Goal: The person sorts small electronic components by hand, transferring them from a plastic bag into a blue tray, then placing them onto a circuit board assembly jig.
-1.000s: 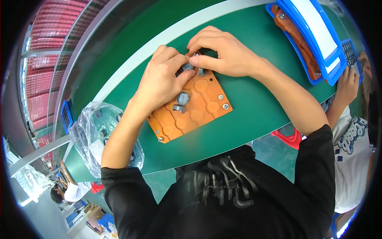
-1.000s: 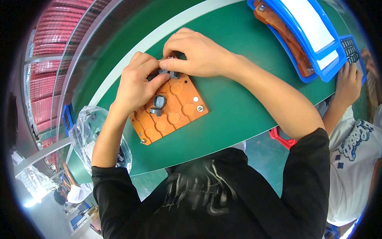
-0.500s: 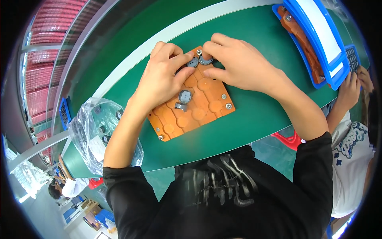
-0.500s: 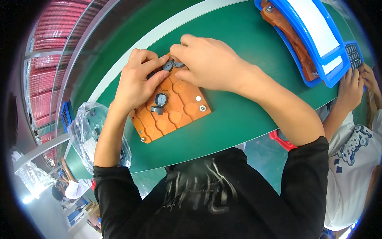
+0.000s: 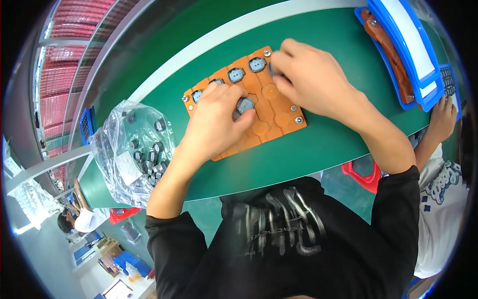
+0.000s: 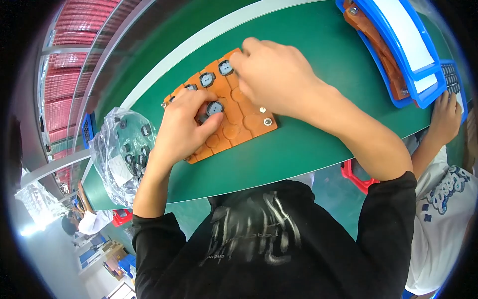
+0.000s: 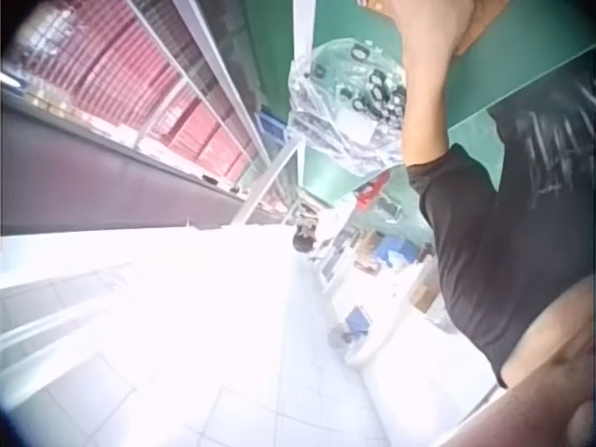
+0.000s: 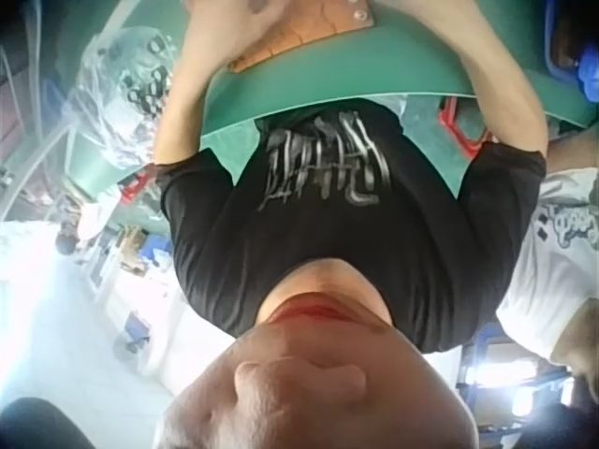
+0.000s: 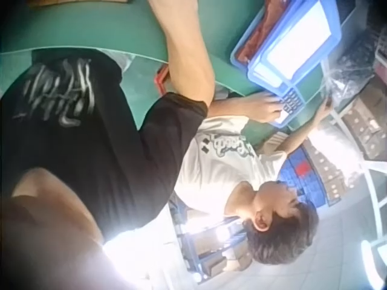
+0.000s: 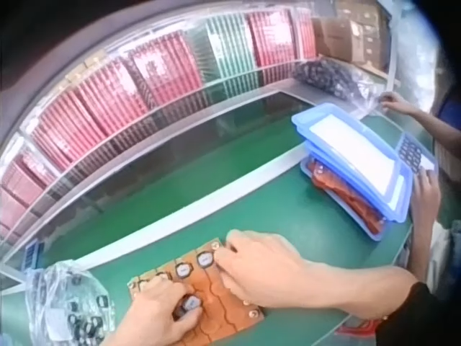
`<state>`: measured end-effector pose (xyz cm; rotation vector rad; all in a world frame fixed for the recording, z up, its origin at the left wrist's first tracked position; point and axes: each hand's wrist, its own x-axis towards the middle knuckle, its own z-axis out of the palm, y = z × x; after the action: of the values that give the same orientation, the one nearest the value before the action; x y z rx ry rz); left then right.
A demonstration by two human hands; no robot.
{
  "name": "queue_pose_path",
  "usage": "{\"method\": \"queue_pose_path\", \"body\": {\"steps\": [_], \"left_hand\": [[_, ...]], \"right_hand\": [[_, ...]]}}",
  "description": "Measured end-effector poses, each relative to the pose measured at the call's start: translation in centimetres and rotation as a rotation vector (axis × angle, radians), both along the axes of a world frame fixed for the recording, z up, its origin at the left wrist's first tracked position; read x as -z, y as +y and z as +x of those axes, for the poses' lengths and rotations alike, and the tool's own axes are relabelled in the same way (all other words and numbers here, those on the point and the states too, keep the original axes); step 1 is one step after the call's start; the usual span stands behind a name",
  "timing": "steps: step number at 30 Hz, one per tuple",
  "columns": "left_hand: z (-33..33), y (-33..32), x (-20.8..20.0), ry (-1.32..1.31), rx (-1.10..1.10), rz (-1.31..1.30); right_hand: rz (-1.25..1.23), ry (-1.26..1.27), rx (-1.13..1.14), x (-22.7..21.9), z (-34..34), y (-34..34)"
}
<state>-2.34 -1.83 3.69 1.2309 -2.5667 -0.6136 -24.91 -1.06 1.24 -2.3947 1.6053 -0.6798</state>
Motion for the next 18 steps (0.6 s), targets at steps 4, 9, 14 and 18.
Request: {"method": "queue_pose_path", "body": {"steps": [4,9,14,18], "left_hand": [[-0.2,0.3,0.2,-0.046,-0.124,-0.045],[-0.8,-0.2,-1.5,-0.237,-0.403,0.278],[0.9,-0.9,-1.2,0.022,0.134,-0.097],[0.1,-0.9,-0.3,0.016,0.165,-0.082]], "right_hand": [[-0.106,0.008,-0.295,0.3,-0.5,0.2],[-0.094,-0.100,-0.337,0.9,0.1,-0.1],[-0.085,-0.082,-0.390,1.2,0.4,-0.1],[-0.031,-0.166,-0.413,0.5,0.3,-0.1]]}}
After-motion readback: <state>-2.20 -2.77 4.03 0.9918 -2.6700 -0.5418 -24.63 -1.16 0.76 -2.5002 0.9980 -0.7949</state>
